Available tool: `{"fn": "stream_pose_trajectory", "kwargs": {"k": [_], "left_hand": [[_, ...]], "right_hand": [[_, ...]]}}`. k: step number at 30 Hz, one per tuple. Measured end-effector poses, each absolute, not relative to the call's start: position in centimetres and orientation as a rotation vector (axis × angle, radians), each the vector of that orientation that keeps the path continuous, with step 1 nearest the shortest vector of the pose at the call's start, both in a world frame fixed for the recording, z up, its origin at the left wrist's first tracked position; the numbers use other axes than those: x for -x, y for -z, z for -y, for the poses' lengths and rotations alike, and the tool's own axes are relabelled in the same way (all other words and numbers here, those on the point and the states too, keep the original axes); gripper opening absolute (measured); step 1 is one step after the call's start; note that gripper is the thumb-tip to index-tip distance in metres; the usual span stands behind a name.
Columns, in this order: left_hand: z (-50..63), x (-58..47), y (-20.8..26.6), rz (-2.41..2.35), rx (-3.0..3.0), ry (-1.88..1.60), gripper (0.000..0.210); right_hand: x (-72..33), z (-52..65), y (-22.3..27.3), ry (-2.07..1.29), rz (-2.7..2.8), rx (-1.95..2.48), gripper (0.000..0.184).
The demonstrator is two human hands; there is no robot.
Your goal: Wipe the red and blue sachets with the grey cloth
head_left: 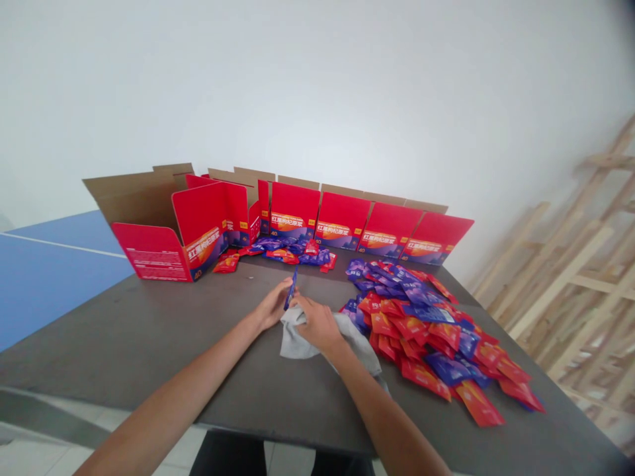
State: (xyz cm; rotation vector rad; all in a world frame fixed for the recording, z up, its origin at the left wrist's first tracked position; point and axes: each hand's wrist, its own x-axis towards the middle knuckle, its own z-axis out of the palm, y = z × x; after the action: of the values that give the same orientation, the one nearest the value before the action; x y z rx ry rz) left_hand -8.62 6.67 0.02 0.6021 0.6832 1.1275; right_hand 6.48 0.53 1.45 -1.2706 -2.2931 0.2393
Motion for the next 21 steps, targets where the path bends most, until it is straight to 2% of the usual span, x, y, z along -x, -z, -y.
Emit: {"fn": "stream_pose_trajectory", "kwargs": {"k": [4, 8, 15, 17, 21], "left_hand": [[-7.6, 8.8, 0.4, -0.732, -0.589, -1.204, 0.012], [-7.7, 9.1, 0.3, -0.719, -0.612, -1.222, 0.029], [-5.9, 7.9, 0.9, -0.552, -0.673, -0.782, 0.043], [-5.6, 7.6, 1.3, -0.553, -0.675, -0.735, 0.047], [-5.4, 7.3, 1.6, -0.558, -0.728, -0.768, 0.041]], "right_hand": [[-7.1, -0.5, -1.7, -0.255, 2.231, 1.167, 0.036], [-6.8, -0.3, -1.7, -0.296, 2.339, 1.089, 0.043], [-6.4, -0.8, -1.3, -0.228, 2.206, 1.364, 0.042], [-6.8, -1.1, -1.4, -0.219, 2.075, 1.428, 0.042], [-7.3, -1.5, -1.5, -0.211, 1.876, 1.462, 0.039]]}}
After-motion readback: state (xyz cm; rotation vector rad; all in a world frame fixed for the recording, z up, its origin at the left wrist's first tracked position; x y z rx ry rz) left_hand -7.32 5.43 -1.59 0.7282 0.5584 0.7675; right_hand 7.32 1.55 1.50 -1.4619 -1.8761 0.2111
